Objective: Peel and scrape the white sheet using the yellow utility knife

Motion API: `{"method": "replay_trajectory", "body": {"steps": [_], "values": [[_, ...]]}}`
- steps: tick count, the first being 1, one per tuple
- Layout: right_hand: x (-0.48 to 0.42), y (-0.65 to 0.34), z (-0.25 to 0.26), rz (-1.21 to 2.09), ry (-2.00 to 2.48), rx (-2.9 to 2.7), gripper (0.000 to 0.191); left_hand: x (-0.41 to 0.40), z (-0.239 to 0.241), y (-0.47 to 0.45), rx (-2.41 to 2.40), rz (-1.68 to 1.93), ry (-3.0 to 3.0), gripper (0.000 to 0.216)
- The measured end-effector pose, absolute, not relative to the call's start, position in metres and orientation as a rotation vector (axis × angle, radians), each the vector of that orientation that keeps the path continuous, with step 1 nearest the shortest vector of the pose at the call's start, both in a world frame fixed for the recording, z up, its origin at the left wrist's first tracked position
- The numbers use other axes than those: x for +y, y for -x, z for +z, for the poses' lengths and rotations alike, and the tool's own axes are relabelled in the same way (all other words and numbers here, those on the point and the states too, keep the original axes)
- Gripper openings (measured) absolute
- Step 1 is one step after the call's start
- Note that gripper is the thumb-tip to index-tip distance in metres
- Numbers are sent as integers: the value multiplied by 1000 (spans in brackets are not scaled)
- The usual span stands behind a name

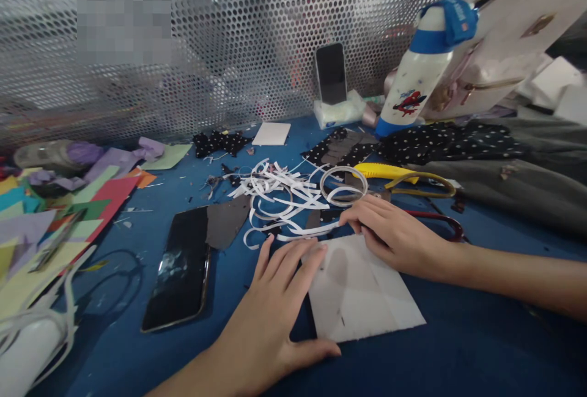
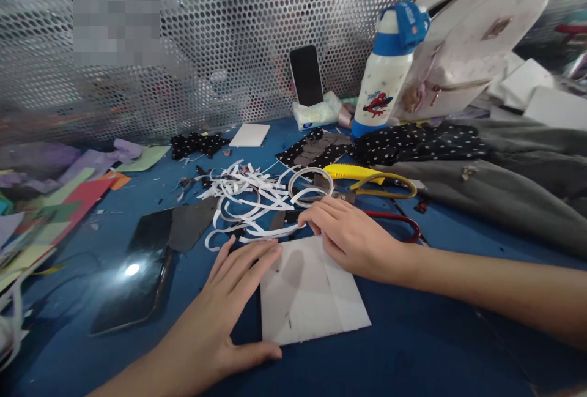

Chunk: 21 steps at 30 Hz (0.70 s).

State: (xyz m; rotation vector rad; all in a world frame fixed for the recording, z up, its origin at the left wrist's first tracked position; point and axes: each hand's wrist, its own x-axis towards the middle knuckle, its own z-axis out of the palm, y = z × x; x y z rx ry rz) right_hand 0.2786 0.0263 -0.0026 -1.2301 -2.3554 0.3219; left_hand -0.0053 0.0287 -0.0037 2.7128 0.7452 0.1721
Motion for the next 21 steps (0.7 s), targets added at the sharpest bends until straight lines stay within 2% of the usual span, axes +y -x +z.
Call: {"method": "replay_trajectory", "body": {"steps": [21], "values": [[26,-279,-3,288,1192,-2388,36,29,-5,5,726,221,-2715,103]]}}
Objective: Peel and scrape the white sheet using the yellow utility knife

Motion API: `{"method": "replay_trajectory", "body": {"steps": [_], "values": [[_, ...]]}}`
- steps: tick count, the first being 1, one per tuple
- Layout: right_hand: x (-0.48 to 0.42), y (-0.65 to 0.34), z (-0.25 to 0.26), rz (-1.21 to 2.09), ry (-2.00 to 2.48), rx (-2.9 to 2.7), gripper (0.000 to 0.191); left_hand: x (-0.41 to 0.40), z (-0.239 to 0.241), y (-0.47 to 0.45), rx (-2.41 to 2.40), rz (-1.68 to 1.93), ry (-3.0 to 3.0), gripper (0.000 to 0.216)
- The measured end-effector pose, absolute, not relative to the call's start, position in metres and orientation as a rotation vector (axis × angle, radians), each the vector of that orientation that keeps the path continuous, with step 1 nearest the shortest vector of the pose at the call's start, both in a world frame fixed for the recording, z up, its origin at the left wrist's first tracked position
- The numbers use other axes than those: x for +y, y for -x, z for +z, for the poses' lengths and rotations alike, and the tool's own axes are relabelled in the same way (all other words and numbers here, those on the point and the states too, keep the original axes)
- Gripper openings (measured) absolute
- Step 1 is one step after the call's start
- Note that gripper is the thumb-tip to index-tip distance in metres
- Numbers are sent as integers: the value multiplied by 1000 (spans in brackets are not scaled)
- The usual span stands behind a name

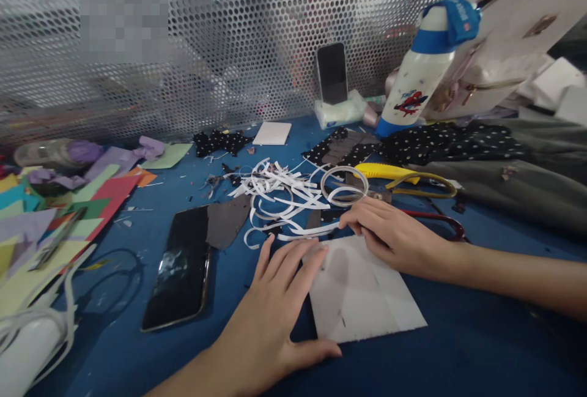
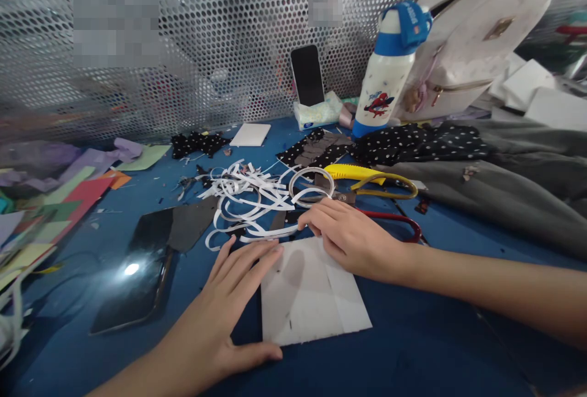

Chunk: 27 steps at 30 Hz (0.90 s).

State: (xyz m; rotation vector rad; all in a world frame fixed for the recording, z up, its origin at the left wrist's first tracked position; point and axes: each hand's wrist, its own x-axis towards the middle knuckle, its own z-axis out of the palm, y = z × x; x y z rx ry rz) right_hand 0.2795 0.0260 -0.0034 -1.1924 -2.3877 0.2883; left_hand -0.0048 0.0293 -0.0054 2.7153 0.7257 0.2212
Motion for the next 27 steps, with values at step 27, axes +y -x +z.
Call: {"method": "replay_trajectory", "body": {"steps": [27], "values": [[27,-279,-4,195,1143,-2479,40,28,-2,5,729,177,-2717,96]]}}
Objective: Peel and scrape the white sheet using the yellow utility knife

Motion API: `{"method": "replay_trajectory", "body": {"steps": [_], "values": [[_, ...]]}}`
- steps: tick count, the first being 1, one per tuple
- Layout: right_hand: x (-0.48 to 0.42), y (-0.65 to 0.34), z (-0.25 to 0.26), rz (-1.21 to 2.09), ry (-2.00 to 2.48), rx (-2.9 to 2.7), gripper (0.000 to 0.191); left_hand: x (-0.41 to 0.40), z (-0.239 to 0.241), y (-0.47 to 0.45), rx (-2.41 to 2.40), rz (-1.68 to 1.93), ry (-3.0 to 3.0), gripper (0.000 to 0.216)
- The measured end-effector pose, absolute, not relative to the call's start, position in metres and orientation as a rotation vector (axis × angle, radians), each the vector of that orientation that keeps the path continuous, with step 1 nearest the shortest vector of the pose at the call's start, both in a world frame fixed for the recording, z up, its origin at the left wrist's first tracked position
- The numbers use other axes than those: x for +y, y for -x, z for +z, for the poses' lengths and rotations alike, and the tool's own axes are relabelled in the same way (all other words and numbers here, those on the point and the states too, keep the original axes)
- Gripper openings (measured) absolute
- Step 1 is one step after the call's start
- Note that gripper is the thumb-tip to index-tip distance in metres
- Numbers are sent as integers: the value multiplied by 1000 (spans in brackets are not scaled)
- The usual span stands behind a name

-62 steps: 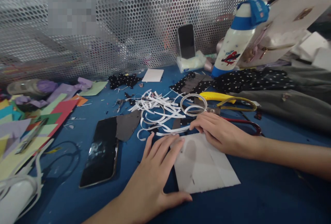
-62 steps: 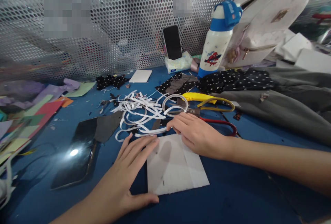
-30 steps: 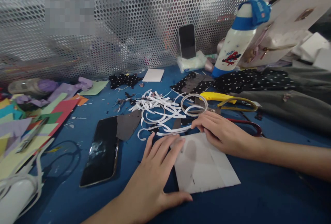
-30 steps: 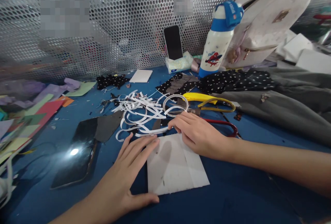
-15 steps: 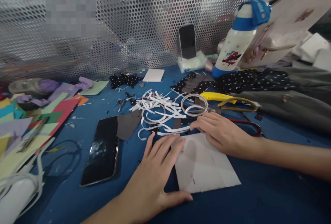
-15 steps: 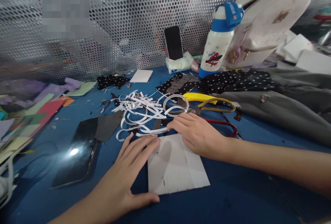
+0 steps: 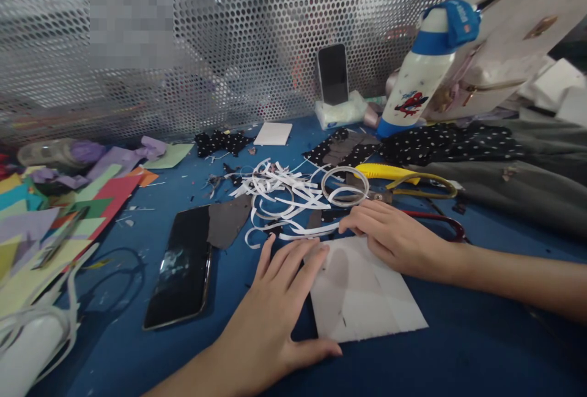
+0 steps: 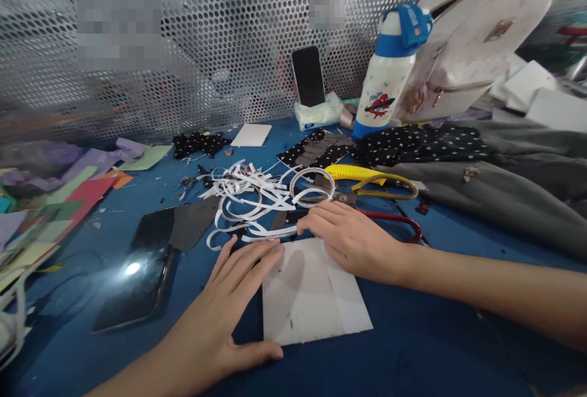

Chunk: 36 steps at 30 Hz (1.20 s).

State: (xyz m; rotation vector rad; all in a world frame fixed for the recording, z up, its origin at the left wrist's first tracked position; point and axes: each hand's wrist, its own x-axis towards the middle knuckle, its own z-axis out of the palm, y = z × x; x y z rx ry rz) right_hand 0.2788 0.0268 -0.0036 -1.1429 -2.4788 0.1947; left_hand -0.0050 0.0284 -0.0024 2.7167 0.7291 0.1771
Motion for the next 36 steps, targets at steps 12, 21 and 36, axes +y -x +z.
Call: {"method": "replay_trajectory", "body": {"steps": [12,21,36], "values": [[25,-280,-4,261,1174,-2423,41,29,-3,5,723,178,-2723,98],[25,-280,-4,270,1203,-2403,40,28,-5,4,719,191,-2731,97],[27,-280,-5,257,1178,-2402,38,29,-4,5,723,166,-2735,98]]}}
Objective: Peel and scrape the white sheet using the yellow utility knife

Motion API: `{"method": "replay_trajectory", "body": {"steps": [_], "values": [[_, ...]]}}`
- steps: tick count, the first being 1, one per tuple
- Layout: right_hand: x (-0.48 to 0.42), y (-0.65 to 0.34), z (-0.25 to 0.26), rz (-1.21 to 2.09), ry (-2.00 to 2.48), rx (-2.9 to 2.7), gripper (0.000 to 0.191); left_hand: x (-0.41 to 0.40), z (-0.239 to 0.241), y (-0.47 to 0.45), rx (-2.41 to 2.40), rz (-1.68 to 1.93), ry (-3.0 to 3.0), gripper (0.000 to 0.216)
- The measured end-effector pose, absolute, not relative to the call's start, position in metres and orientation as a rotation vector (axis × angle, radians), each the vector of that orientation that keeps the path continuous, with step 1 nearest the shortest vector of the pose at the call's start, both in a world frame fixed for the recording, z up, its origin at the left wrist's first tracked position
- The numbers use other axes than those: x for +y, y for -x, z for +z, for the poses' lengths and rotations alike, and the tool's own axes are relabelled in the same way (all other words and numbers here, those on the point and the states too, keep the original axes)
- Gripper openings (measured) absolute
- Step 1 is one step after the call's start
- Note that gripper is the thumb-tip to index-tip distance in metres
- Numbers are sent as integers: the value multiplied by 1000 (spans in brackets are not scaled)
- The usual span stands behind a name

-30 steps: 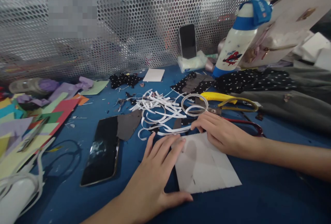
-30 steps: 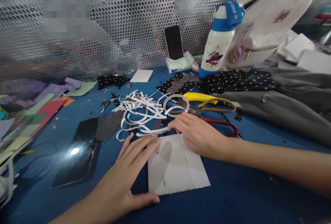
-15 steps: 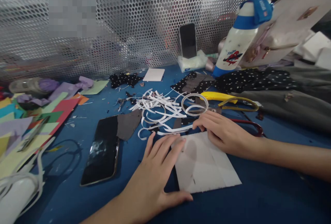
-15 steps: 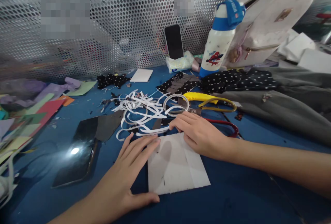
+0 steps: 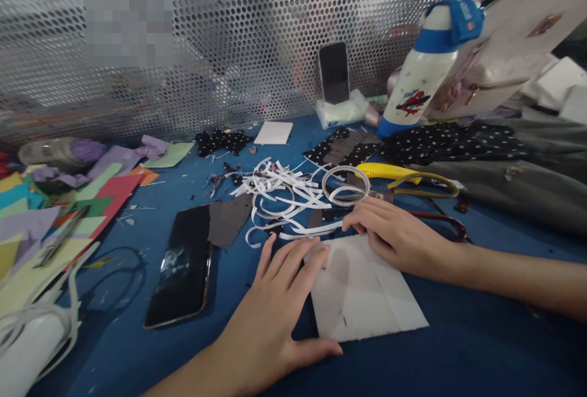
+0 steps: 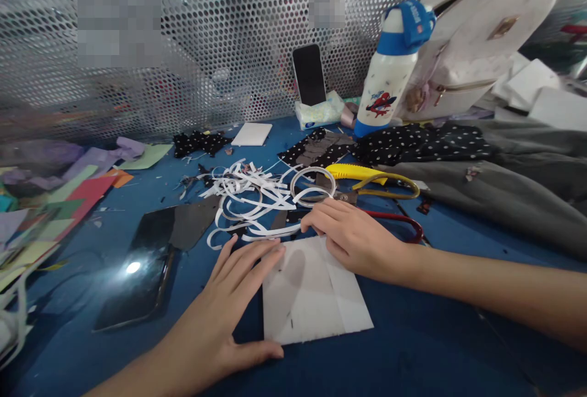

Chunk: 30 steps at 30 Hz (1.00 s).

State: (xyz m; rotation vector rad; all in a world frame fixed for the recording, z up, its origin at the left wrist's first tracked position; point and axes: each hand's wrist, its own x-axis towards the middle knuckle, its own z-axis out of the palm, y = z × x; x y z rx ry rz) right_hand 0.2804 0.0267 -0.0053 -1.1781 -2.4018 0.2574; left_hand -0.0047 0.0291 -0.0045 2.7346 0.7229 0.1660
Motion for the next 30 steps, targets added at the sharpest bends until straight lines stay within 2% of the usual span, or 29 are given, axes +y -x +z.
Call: {"method": "replay_trajectory", "body": {"steps": [30], "values": [[25,-277,-2,43,1161,-2447,32,29,-3,4,724,202,-2710,97]]}}
